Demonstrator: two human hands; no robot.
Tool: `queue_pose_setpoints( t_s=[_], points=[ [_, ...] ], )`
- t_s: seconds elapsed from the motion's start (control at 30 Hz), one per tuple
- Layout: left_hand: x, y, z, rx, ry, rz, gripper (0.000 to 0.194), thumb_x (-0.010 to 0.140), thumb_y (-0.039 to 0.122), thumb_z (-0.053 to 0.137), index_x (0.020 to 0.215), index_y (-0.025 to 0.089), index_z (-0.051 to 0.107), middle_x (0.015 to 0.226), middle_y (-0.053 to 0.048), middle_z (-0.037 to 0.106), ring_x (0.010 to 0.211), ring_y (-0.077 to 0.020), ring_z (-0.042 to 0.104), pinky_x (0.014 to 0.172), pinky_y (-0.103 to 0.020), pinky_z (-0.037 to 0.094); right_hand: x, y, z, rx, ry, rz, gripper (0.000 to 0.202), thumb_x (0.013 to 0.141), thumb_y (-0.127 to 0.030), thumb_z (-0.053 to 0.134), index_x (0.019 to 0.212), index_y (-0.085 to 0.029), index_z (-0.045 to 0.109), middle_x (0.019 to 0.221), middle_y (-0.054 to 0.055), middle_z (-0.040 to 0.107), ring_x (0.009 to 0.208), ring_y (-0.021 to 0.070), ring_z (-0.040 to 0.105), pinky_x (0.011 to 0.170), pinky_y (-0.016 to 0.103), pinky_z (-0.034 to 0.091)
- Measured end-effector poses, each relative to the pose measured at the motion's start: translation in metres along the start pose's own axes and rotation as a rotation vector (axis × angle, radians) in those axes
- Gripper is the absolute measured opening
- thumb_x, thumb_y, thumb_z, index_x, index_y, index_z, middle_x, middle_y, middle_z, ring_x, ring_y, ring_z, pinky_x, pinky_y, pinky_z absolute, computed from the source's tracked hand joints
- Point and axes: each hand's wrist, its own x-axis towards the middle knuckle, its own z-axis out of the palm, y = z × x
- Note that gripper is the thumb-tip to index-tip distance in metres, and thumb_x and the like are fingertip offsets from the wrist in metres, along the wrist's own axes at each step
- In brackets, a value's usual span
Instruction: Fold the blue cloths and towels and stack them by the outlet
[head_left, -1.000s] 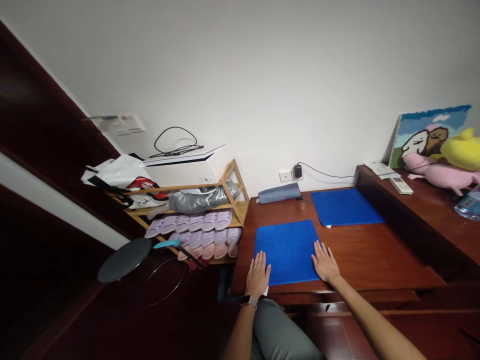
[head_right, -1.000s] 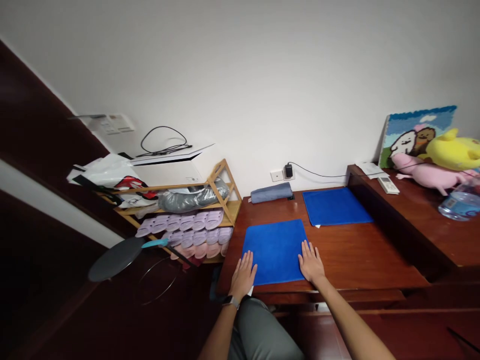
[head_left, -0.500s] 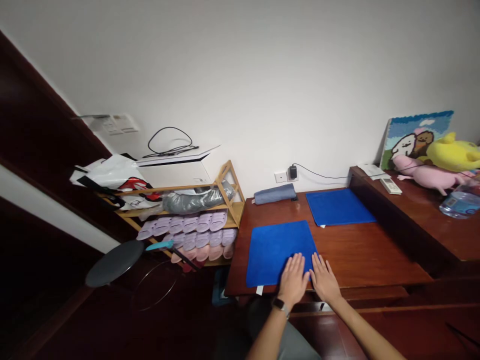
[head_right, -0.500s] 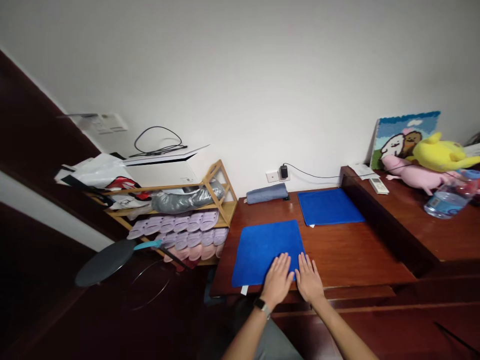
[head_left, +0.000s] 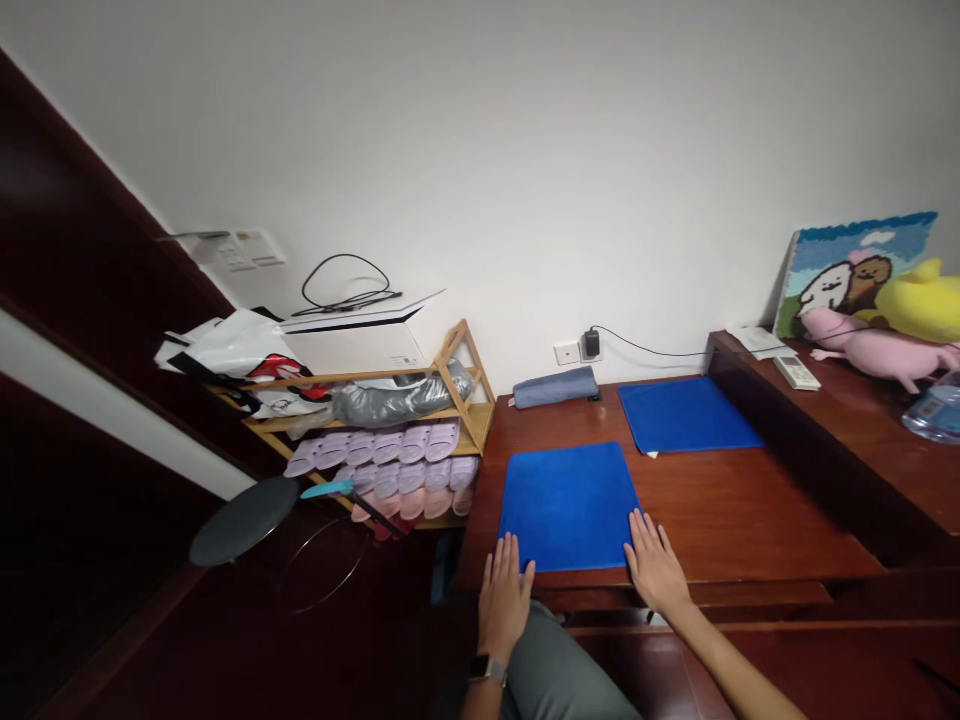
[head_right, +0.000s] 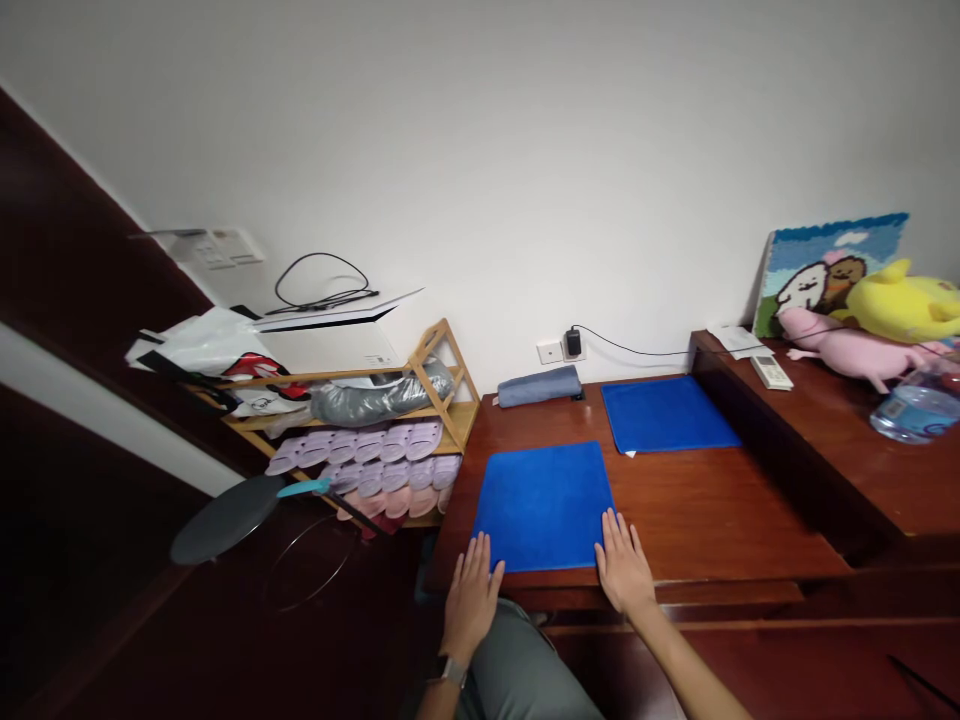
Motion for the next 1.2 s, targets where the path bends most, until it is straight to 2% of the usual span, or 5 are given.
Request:
queue_pose_setpoints(
  t_s=[0.47,0.7,0.87,1.0,1.2],
  points=[
    [-0.015,-0.041,-0.038,-0.236,0.032,0.119,0.059,0.106,0.041,0.048,0.164,0.033,0.037,0.166,-0.006,0.048,0.152,-0.0266,0.045,0.121,-0.05,0.046,-0.02,0.011,-0.022,0.0,0.076,-0.11,0.06,0.11,-0.042,0.027,0.168,-0.027,0.029,0.173,0.003,0.031,0.16,0.0245,0.028,0.13,0.05,0.028],
    [-0.027,-0.052,-0.024,-0.15,0.065,0.262,0.042,0.104,0.038,0.051,0.143,0.029,0.064,0.141,-0.007,0.072,0.129,-0.0274,0.069,0.106,-0.046,0.061,-0.063,0.04,-0.027,-0.014,0.151,-0.362,0.076,0.101,-0.018,0.036,0.169,-0.038,0.009,0.162,-0.003,0.051,0.146,0.0228,0.053,0.119,0.045,0.047],
    [-0.029,-0.063,-0.035,-0.161,0.11,0.34,0.044,0.103,0.017,0.035,0.118,0.027,0.076,0.112,-0.005,0.082,0.103,-0.0233,0.078,0.094,-0.042,0.066,-0.058,0.038,-0.06,0.025,0.032,-0.342,0.07,0.098,-0.02,0.039,0.154,-0.062,0.043,0.13,-0.012,0.076,0.111,0.0264,0.076,0.093,0.041,0.064],
    [-0.011,-0.051,-0.079,-0.291,0.035,0.249,0.038,0.103,0.024,0.04,0.116,0.03,0.076,0.11,-0.002,0.082,0.102,-0.0232,0.078,0.093,-0.04,0.065,-0.045,0.027,-0.11,0.074,0.05,-0.317,0.05,0.102,-0.032,0.038,0.132,-0.058,0.068,0.113,-0.008,0.081,0.101,0.0286,0.079,0.091,0.041,0.066],
    [0.053,-0.001,-0.207,-0.59,-0.116,0.036,0.023,0.097,0.037,0.057,0.101,0.027,0.077,0.105,-0.003,0.082,0.098,-0.0225,0.076,0.093,-0.036,0.062,-0.001,0.033,-0.234,0.245,0.204,-0.383,0.039,0.107,-0.036,0.042,0.126,-0.033,0.076,0.114,0.006,0.081,0.103,0.0244,0.077,0.093,0.038,0.064]
  ],
)
